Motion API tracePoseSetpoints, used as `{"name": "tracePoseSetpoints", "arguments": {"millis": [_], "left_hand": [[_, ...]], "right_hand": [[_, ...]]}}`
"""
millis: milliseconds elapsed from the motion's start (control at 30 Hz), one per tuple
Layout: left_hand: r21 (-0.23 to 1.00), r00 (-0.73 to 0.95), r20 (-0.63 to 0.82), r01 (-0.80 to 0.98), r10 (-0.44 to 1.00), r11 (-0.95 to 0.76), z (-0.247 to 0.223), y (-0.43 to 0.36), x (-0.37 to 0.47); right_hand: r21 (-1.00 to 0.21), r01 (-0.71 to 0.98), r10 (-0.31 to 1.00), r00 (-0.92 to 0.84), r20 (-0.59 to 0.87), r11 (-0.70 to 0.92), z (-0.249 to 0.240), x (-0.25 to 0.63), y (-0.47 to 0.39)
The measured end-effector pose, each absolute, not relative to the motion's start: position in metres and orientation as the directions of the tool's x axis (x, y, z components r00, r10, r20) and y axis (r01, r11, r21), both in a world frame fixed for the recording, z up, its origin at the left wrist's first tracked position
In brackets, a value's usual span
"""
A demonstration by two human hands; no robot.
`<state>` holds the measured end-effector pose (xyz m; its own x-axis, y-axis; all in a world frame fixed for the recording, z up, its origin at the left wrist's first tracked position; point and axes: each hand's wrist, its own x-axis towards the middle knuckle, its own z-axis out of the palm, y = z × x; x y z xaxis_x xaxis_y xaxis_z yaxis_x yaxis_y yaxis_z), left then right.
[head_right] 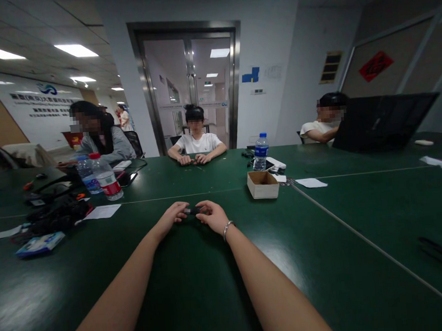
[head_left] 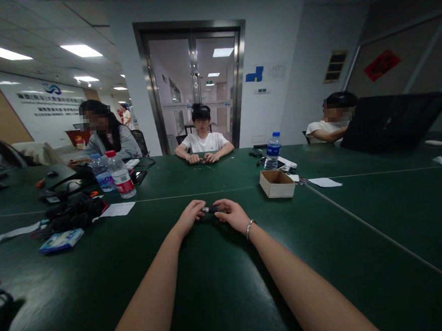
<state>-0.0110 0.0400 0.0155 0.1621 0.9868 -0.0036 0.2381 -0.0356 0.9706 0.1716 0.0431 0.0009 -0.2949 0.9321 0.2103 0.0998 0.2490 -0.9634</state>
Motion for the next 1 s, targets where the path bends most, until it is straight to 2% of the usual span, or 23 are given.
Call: {"name": "tracePoseSetpoints", "arguments": {"millis": [100,167,333,467,633,767,933,1000], "left_hand": [[0.963,0.264,0.131,0.194,0.955,-0.186,0.016,0.034,-0.015],[0.949,0.257,0.196,0.193,0.946,-0.249,0.014,0.031,-0.016],[0.909,0.202,0.171,0.346,0.964,-0.234,0.006,0.031,-0.013],[0.839,0.167,0.209,0.476,0.964,-0.264,0.004,0.030,-0.012],[0.868,0.182,0.294,0.361,0.938,-0.342,0.010,0.024,-0.010],[0.887,0.180,0.265,0.340,0.947,-0.313,0.010,0.026,-0.011],[0.872,0.143,0.201,0.425,0.969,-0.243,0.007,0.030,-0.011],[0.888,0.130,0.199,0.395,0.971,-0.235,0.007,0.028,-0.010]], "right_hand": [[-0.964,0.083,0.924,-0.315,0.216,0.254,0.001,0.172,0.043],[-0.965,0.077,0.924,-0.318,0.213,0.249,0.001,0.173,0.043],[-0.968,0.081,0.928,-0.315,0.200,0.236,0.000,0.173,0.045],[-0.970,0.068,0.924,-0.328,0.198,0.233,0.000,0.173,0.044],[-0.971,0.053,0.924,-0.325,0.203,0.232,0.001,0.173,0.044],[-0.970,0.056,0.920,-0.333,0.204,0.236,0.002,0.173,0.043],[-0.969,0.069,0.921,-0.334,0.200,0.236,0.002,0.174,0.043],[-0.971,0.058,0.922,-0.331,0.202,0.234,0.002,0.174,0.043]]}}
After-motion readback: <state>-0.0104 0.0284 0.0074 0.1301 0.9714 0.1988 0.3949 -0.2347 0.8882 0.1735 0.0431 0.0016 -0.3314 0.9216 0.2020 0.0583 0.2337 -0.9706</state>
